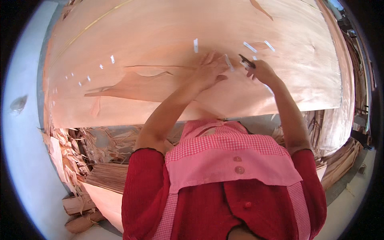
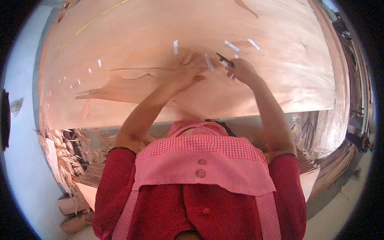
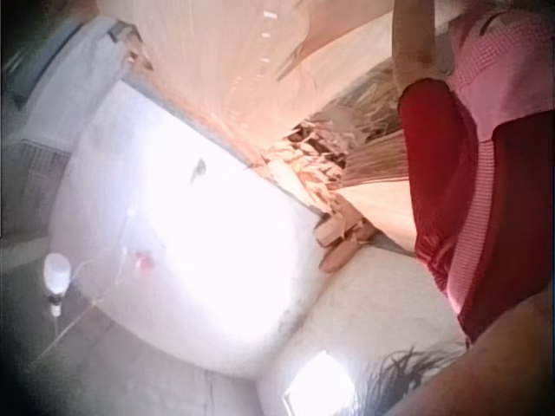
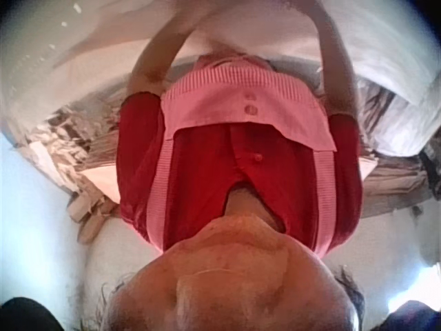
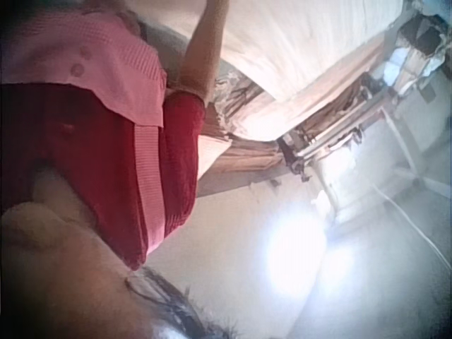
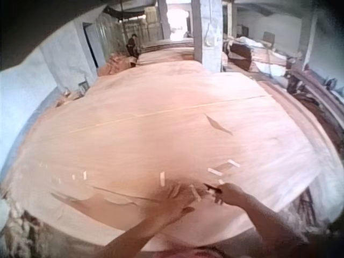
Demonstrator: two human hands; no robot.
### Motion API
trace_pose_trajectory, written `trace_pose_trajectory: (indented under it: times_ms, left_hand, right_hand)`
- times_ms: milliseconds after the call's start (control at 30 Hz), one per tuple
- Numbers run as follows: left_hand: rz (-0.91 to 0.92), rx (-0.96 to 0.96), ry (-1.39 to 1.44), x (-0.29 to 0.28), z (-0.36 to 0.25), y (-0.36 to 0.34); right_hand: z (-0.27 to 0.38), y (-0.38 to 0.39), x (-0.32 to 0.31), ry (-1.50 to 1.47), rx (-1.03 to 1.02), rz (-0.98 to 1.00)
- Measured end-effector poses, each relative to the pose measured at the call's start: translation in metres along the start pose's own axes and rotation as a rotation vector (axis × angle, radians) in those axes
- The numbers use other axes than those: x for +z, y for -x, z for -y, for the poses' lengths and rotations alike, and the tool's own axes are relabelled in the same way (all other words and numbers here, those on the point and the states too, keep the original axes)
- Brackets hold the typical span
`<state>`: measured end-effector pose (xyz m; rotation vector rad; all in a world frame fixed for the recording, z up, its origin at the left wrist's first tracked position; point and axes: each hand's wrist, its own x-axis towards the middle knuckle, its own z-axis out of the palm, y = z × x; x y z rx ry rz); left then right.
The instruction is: The person prepares wood veneer sheets by lifting them from a stack, using a knife to trim edges and cut small strips, and applying tape to the surfaces.
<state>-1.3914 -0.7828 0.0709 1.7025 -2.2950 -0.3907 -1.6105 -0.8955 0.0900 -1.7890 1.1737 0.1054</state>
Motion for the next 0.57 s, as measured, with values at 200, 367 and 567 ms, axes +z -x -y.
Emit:
trace_pose_trajectory:
  times_ms: [200, 367, 567]
  left_hand:
    - [-0.47, -0.242, -0.162, -0.032, 0.157, 0.116]
    - [-0.286, -0.176, -0.301, -0.039, 0.204, 0.148]
    - [-0.597, -0.389, 0.435, -0.031, 0.235, 0.156]
  right_hand:
    - [0.063, 0.009, 0.085, -0.482, 0.03, 0.313]
    - [0.176, -0.076, 0.185, -0.577, -0.022, 0.04]
    - [0.255, -0.131, 0.239, -0.493, 0.177, -0.118]
